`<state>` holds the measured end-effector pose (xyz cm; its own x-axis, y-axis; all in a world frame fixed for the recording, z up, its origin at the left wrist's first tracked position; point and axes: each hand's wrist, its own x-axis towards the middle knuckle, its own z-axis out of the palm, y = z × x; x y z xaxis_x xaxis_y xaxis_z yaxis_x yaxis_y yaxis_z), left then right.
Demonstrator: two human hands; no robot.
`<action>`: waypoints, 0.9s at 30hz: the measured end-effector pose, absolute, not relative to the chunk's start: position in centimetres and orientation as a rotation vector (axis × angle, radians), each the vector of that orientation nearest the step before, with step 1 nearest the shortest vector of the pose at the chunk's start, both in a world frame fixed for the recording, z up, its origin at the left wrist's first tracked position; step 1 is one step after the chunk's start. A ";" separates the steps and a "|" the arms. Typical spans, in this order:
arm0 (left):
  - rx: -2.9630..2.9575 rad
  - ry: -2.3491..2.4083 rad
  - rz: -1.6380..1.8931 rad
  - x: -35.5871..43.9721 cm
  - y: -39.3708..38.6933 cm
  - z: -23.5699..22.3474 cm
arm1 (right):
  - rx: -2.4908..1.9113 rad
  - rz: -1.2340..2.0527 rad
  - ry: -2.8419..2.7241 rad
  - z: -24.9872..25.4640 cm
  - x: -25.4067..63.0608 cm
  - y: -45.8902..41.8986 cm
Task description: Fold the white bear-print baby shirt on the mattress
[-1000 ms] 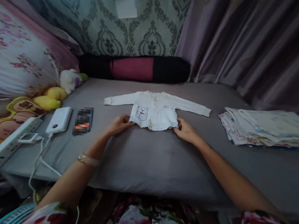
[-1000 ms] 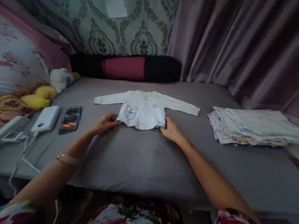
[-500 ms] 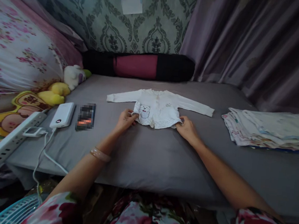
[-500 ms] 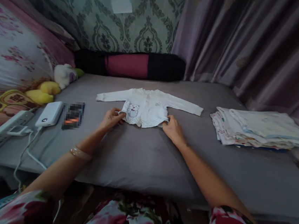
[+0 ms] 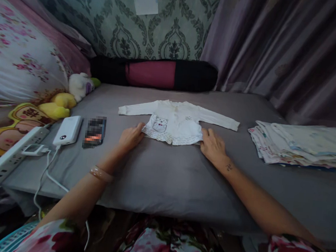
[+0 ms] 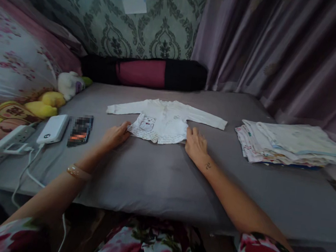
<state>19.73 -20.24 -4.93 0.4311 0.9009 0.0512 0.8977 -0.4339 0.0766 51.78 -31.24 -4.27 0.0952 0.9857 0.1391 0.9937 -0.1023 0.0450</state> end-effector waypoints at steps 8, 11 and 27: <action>3.047 1.338 0.229 20.6 -20.4 -5.2 | -1.749 -0.445 -2.483 -4.5 50.7 -30.7; 3.106 1.139 0.295 22.0 -21.0 -5.4 | -1.619 -0.409 -2.560 -4.6 49.6 -30.4; 2.709 1.096 0.340 27.4 -22.9 -5.3 | -1.704 0.038 -2.269 -5.3 46.2 -28.6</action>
